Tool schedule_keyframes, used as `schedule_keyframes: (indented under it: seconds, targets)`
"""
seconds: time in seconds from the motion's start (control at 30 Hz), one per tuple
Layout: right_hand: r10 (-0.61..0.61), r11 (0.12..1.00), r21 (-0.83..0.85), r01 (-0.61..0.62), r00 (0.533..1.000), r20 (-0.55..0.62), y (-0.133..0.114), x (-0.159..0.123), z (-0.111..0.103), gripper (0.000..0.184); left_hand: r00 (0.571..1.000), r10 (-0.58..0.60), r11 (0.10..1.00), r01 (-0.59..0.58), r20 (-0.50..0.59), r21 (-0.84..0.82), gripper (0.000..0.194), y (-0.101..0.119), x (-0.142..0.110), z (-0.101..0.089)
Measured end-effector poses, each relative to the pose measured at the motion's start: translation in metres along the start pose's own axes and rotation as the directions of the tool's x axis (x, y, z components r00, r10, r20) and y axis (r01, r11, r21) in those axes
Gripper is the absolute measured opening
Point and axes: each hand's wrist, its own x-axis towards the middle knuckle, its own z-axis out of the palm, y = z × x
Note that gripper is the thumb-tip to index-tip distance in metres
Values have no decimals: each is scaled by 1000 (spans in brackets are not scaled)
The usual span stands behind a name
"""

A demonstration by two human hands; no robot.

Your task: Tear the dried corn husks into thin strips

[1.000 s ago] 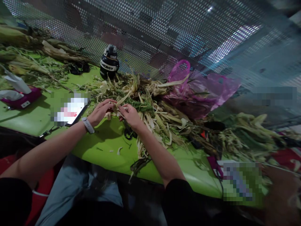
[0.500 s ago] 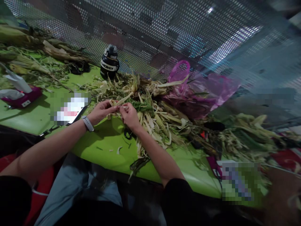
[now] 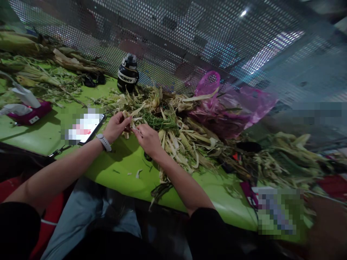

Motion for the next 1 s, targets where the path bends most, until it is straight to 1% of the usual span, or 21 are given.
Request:
schedule_keyframes:
  seconds: [0.03, 0.1, 0.13, 0.2, 0.27, 0.3, 0.37, 0.43, 0.5, 0.57, 0.67, 0.7, 0.77, 0.83, 0.87, 0.93, 1.0]
  targets:
    - [-43, 997, -69, 44, 999, 20, -1, 0, -3, 32, 999, 35, 996, -37, 18, 85, 19, 0, 0, -1]
    - [-101, 979, -175, 104, 995, 28, -1, 2, -11, 30, 989, 126, 957, -142, 79, 255, 15, 2, -1, -3]
    - [-126, 972, -197, 125, 992, 10, 0, 4, -15, 28, 978, 166, 927, -199, 126, 318, 14, 3, -1, -4]
    - [-176, 971, -174, 166, 984, -41, 6, 8, -23, 26, 946, 210, 880, -294, 248, 374, 12, 8, -1, -5]
    - [-196, 978, -79, 191, 979, -61, 15, 11, -27, 26, 911, 196, 869, -333, 364, 366, 12, 12, -1, -7]
    - [-188, 982, -11, 187, 981, -52, 18, 13, -28, 27, 898, 175, 876, -329, 403, 352, 13, 14, -1, -7]
    - [-140, 978, 149, 143, 990, -31, 24, 15, -28, 30, 887, 120, 905, -283, 447, 319, 14, 17, -1, -7]
    - [-62, 946, 318, 65, 998, -19, 26, 15, -27, 32, 883, 70, 943, -210, 464, 257, 14, 18, -1, -7]
    - [14, 883, 469, -17, 1000, 10, 26, 15, -24, 35, 886, 38, 980, -124, 462, 157, 14, 18, -3, -6]
    - [78, 809, 580, -95, 995, 54, 24, 15, -21, 37, 899, 23, 997, -52, 437, 55, 15, 19, -4, -5]
    - [179, 682, 705, -197, 979, 100, 22, 16, -15, 42, 917, 14, 1000, -7, 398, -19, 21, 19, -6, -4]
    - [220, 619, 748, -240, 967, 129, 22, 17, -14, 44, 920, 15, 999, -2, 392, -34, 24, 19, -6, -3]
    - [290, 461, 824, -330, 933, 211, 21, 18, -11, 48, 919, 12, 998, 15, 394, -66, 28, 17, -6, -3]
    - [327, 316, 862, -397, 898, 294, 20, 19, -9, 53, 910, -5, 992, 57, 415, -111, 29, 15, -5, -4]
    - [338, 264, 870, -416, 885, 320, 20, 20, -8, 54, 904, -20, 987, 87, 426, -138, 29, 14, -4, -4]
    - [353, 203, 882, -426, 872, 340, 18, 21, -7, 54, 903, -56, 969, 153, 426, -196, 30, 12, -2, -5]
    - [369, 189, 896, -402, 875, 314, 18, 21, -7, 49, 915, -100, 944, 212, 391, -254, 31, 11, 0, -7]
